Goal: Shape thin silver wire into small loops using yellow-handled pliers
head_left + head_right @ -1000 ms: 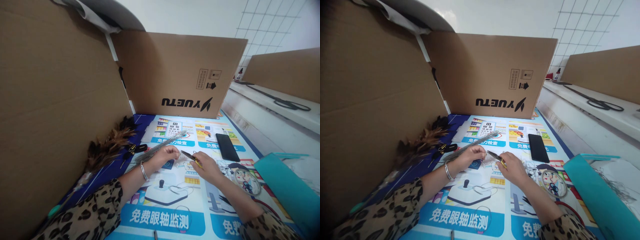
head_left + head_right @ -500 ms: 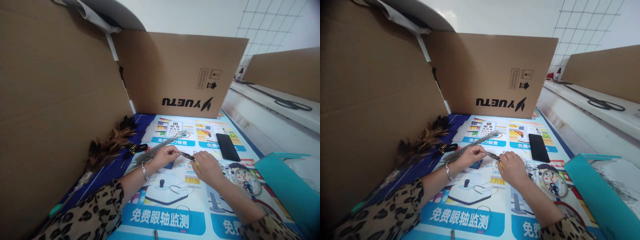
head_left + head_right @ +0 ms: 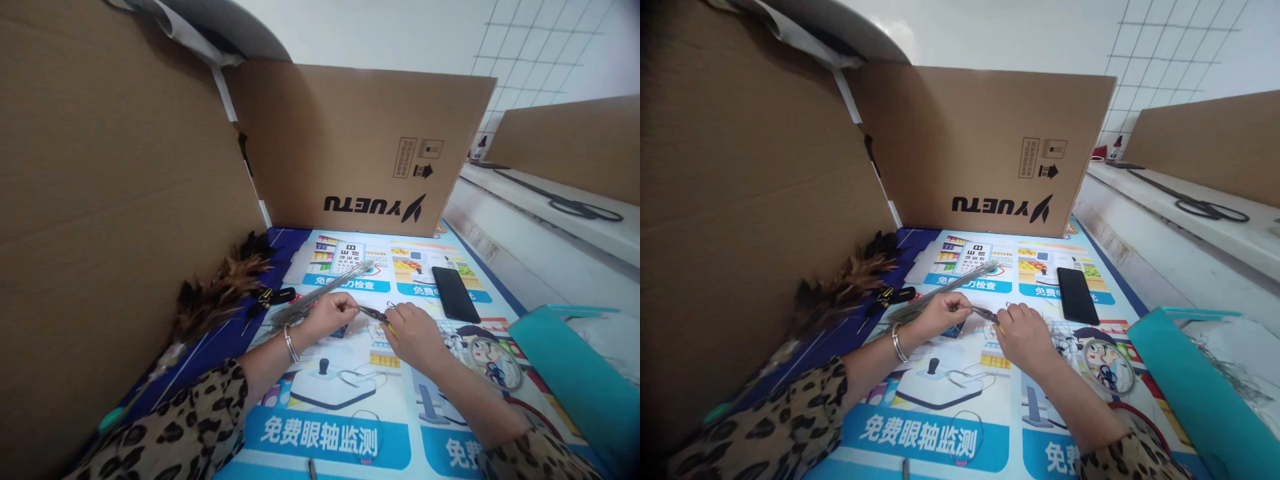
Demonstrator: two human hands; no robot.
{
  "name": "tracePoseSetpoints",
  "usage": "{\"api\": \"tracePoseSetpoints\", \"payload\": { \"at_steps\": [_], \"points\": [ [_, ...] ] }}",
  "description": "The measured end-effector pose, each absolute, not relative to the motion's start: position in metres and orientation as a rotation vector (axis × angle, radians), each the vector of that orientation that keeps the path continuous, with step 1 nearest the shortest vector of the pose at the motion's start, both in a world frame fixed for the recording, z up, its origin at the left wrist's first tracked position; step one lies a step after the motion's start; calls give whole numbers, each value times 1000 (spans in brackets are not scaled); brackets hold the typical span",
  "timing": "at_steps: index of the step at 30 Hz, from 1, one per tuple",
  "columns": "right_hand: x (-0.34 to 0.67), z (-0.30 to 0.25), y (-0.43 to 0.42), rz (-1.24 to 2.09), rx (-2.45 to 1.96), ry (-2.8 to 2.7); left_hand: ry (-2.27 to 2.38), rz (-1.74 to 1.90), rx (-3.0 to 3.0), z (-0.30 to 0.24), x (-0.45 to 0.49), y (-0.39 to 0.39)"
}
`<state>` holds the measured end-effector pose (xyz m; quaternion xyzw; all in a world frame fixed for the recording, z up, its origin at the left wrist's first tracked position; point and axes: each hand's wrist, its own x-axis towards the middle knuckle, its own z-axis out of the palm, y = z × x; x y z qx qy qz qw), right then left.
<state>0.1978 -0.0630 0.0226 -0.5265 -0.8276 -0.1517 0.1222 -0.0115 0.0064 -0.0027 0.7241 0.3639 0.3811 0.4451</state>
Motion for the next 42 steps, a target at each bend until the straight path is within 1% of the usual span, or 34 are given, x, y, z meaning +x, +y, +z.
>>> {"api": "tracePoseSetpoints", "payload": {
  "at_steps": [8,22,42],
  "points": [
    [196,22,-63,-518,-1538,-2432,906,928,1801,-5,-11,7],
    [193,26,-65,-373,-1679,-2520,880,894,1792,-3,-12,6],
    [195,28,-63,-280,-1688,-2520,814,861,1724,-4,-13,7]
  ]
}}
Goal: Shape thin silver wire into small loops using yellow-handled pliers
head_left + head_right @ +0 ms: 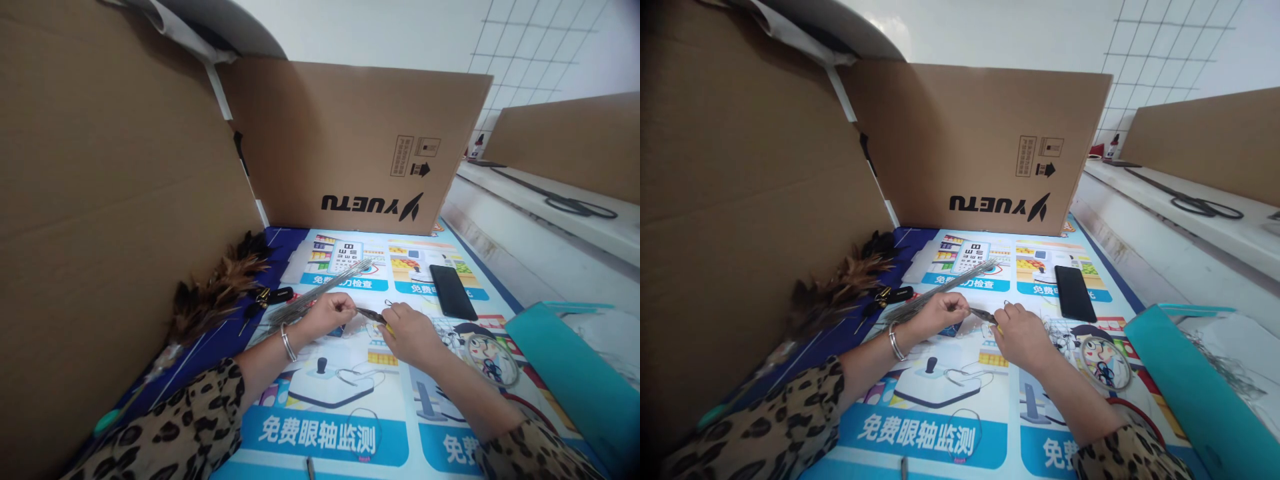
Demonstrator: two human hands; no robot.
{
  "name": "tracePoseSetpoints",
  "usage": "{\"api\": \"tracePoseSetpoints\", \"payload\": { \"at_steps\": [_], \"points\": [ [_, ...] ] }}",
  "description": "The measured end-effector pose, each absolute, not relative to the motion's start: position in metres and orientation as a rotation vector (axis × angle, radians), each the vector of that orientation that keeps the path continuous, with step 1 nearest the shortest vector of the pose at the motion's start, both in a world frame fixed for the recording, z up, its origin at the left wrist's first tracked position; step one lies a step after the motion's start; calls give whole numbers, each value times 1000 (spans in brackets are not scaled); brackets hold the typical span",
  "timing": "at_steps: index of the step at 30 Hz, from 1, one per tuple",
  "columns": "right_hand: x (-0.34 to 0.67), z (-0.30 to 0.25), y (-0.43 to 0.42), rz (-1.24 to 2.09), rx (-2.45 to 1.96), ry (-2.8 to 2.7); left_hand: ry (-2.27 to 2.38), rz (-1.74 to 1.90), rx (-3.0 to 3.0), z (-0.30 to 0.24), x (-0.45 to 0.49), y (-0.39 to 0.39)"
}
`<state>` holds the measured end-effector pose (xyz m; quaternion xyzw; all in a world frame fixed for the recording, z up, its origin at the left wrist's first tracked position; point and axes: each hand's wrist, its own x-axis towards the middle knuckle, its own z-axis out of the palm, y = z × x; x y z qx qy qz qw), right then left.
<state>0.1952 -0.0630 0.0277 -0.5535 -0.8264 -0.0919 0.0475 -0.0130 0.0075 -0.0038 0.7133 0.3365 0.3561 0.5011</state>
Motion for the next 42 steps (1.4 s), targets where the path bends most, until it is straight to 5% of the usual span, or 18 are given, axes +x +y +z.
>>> {"api": "tracePoseSetpoints", "payload": {
  "at_steps": [42],
  "points": [
    [197,32,-64,-305,-1613,-2572,816,780,1706,-4,-16,12]
  ]
}}
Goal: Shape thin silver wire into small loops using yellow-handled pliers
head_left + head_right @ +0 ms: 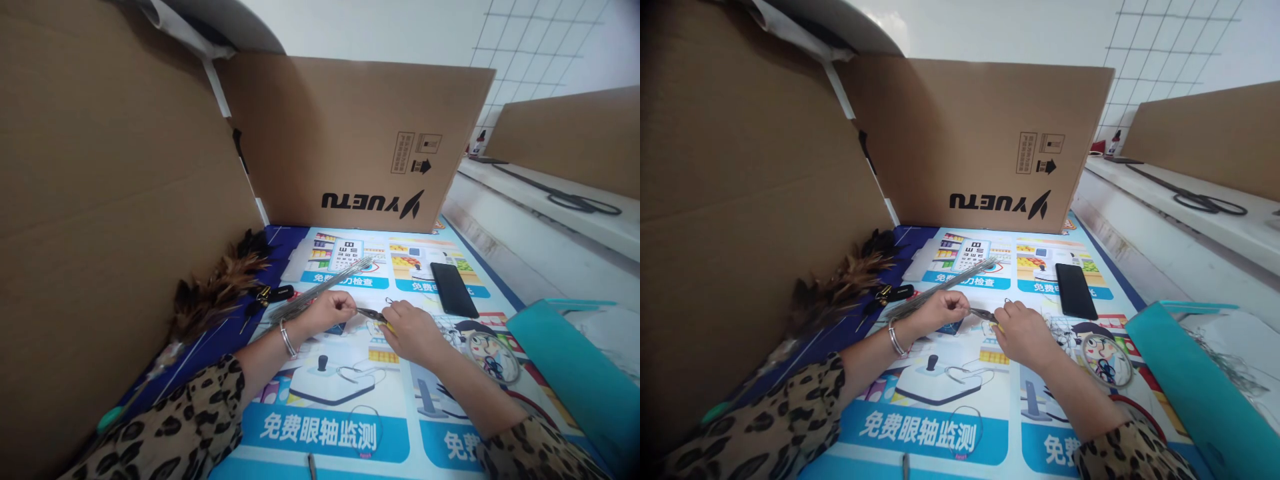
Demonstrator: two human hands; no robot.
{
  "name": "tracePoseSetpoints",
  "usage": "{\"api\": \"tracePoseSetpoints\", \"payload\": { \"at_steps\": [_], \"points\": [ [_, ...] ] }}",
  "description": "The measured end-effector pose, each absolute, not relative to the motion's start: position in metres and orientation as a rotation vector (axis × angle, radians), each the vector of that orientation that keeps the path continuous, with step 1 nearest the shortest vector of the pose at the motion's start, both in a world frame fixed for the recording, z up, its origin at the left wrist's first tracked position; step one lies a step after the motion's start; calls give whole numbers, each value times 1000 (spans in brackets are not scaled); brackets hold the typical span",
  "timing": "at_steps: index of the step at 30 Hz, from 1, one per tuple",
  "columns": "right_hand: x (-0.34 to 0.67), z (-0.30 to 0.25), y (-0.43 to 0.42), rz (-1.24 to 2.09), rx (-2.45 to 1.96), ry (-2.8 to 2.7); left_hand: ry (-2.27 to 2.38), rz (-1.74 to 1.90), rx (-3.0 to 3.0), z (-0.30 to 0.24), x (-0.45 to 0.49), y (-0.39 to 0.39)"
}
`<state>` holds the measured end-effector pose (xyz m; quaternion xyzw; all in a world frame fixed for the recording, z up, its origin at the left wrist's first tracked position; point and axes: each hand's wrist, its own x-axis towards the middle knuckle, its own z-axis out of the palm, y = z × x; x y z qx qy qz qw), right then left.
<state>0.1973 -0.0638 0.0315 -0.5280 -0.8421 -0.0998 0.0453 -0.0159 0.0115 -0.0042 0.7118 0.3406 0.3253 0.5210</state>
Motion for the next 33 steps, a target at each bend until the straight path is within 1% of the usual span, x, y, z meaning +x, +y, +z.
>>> {"api": "tracePoseSetpoints", "payload": {
  "at_steps": [33],
  "points": [
    [197,28,-63,-246,-1673,-2557,816,792,1688,1,-16,8]
  ]
}}
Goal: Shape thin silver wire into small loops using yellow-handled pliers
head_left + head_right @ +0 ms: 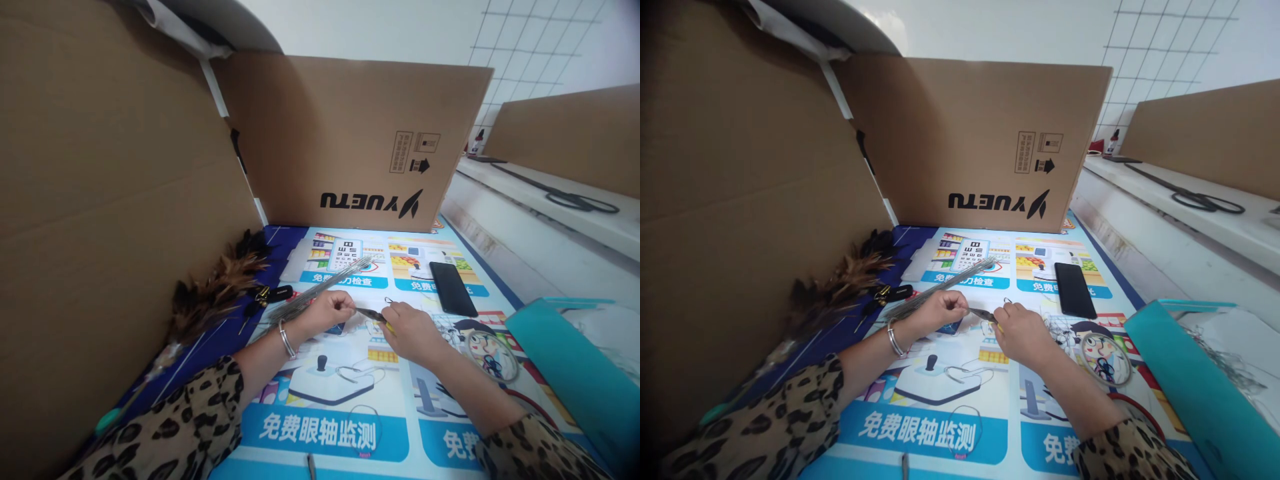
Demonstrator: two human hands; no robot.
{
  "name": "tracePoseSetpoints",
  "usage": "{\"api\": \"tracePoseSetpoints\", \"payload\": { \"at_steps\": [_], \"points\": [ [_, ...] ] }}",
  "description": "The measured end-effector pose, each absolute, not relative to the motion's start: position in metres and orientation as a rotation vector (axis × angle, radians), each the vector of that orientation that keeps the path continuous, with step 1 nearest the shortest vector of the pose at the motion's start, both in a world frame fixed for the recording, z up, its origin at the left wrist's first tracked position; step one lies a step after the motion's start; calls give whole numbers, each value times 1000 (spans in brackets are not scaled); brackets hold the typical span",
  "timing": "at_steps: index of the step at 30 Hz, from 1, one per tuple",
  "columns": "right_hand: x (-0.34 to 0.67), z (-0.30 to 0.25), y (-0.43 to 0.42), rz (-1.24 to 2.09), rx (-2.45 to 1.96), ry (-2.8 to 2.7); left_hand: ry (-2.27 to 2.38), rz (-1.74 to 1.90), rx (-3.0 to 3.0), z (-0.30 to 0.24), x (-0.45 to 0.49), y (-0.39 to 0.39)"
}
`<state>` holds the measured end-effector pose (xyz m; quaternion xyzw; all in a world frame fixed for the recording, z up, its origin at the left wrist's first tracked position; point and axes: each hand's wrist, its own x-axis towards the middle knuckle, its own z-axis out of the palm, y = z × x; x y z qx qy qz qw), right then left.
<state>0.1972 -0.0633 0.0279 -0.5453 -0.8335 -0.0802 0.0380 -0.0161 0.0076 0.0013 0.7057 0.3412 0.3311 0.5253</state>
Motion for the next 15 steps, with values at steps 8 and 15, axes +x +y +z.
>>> {"api": "tracePoseSetpoints", "payload": {
  "at_steps": [8,15],
  "points": [
    [201,20,-60,-14,-1605,-2376,741,808,1510,6,-15,6],
    [205,18,-57,132,-1521,-2256,661,808,1438,6,-17,7]
  ]
}}
